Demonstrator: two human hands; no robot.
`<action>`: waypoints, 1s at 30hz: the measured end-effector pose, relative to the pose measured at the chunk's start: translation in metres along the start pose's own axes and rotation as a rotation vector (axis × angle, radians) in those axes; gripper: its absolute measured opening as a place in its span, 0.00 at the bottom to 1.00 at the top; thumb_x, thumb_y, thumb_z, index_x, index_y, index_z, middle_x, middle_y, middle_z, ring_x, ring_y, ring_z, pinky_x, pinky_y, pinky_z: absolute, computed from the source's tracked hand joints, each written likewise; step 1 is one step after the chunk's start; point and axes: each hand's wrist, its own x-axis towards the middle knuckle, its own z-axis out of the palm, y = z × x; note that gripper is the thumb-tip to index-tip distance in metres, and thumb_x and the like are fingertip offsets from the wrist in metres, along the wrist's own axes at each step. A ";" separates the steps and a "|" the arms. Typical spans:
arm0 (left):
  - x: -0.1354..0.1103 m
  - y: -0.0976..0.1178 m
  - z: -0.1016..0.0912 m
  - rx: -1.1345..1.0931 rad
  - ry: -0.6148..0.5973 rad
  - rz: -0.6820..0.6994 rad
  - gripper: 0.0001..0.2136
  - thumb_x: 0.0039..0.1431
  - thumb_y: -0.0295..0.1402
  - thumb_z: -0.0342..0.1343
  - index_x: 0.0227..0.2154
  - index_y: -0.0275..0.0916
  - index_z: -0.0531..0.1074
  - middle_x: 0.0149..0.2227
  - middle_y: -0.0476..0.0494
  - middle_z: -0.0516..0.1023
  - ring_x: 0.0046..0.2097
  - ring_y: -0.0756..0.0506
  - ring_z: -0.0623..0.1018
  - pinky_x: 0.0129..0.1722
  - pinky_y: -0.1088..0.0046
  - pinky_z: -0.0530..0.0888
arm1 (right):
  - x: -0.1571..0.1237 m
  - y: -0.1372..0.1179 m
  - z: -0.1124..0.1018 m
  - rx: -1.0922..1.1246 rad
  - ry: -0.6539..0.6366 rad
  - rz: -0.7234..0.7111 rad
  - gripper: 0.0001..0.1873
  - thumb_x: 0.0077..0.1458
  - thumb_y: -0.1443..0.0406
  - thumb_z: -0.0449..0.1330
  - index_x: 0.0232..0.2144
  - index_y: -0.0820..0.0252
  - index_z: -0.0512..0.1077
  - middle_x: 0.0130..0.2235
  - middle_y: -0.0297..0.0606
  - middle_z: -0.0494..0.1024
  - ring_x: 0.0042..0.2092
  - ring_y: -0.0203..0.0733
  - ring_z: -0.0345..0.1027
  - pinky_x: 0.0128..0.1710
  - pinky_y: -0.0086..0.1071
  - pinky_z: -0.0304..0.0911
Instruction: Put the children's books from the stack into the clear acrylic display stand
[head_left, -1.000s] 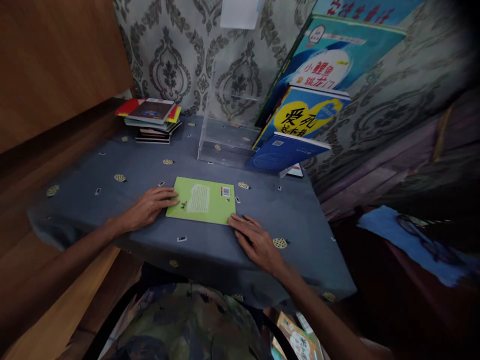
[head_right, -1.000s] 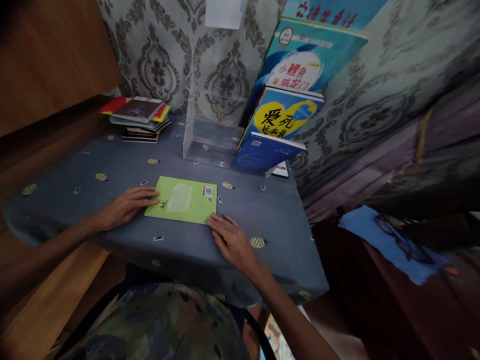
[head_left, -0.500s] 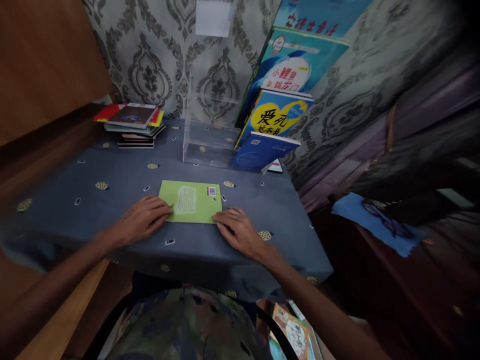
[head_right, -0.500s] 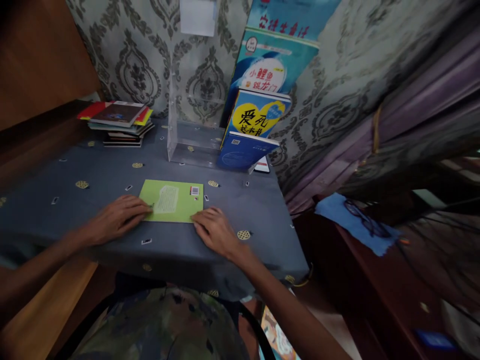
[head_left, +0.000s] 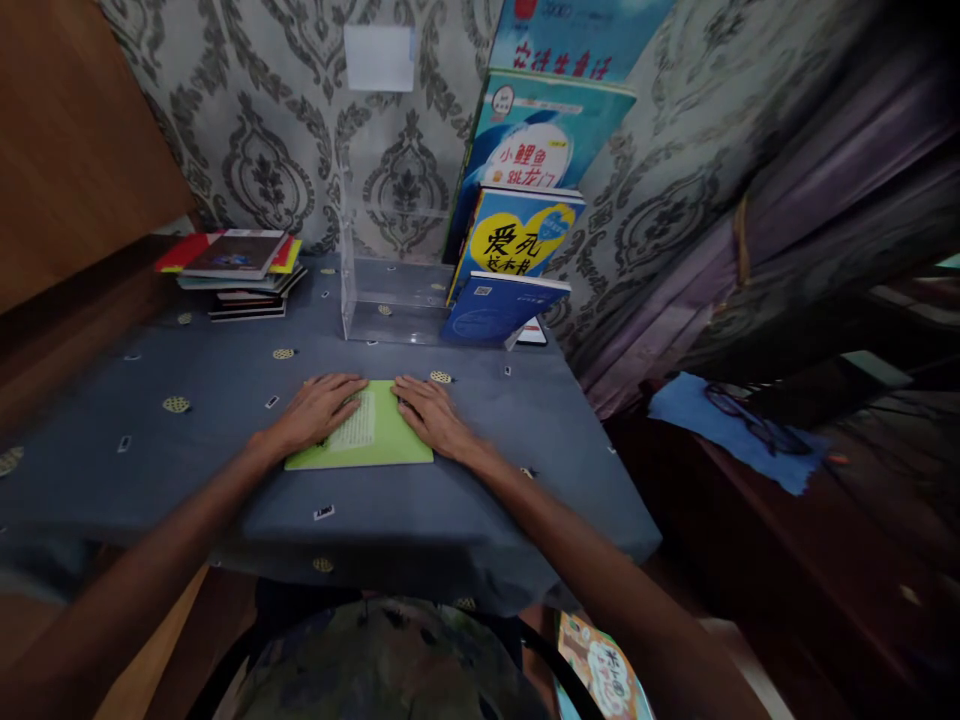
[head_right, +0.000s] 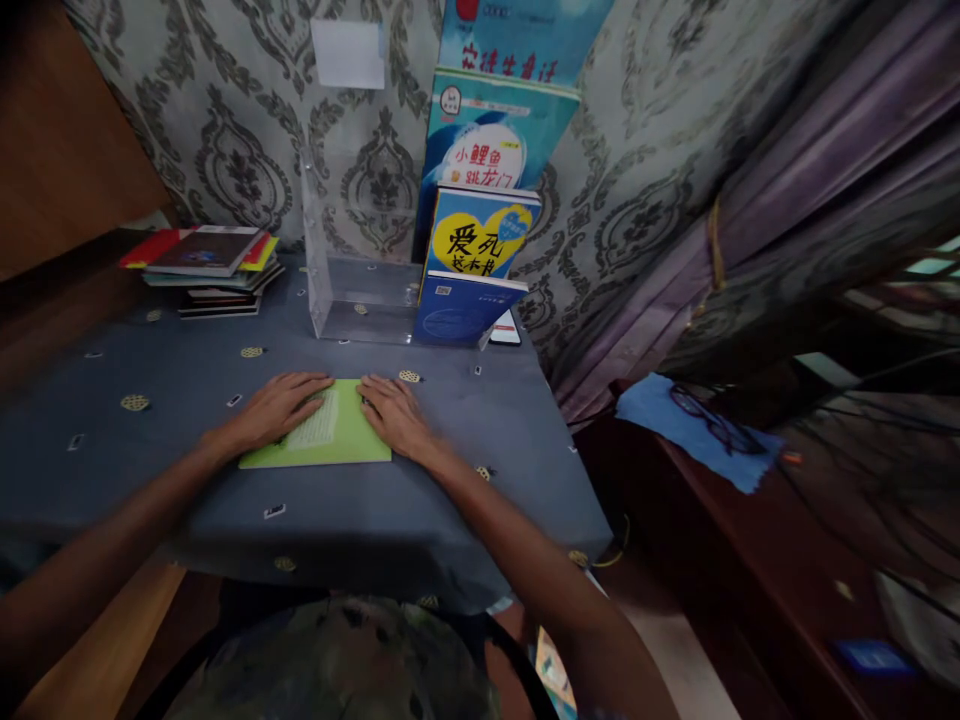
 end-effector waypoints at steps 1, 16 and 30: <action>-0.001 0.000 0.000 0.001 0.007 -0.001 0.23 0.73 0.44 0.38 0.63 0.42 0.66 0.62 0.38 0.72 0.61 0.39 0.70 0.62 0.54 0.64 | -0.003 0.000 0.000 -0.003 0.003 -0.001 0.21 0.69 0.65 0.51 0.61 0.57 0.69 0.66 0.45 0.68 0.69 0.46 0.57 0.69 0.51 0.51; -0.002 0.003 0.000 0.069 0.054 -0.029 0.22 0.71 0.43 0.41 0.60 0.42 0.70 0.57 0.37 0.74 0.56 0.37 0.72 0.55 0.55 0.69 | -0.097 -0.035 -0.012 -0.154 0.082 -0.029 0.16 0.68 0.65 0.55 0.54 0.53 0.75 0.58 0.47 0.75 0.57 0.52 0.68 0.54 0.49 0.67; 0.007 0.054 -0.012 0.213 0.088 -0.077 0.13 0.69 0.36 0.44 0.41 0.41 0.75 0.45 0.36 0.78 0.49 0.37 0.76 0.47 0.58 0.75 | -0.008 -0.003 -0.027 -0.291 0.076 0.231 0.19 0.64 0.73 0.52 0.47 0.55 0.80 0.54 0.46 0.77 0.55 0.53 0.67 0.53 0.47 0.63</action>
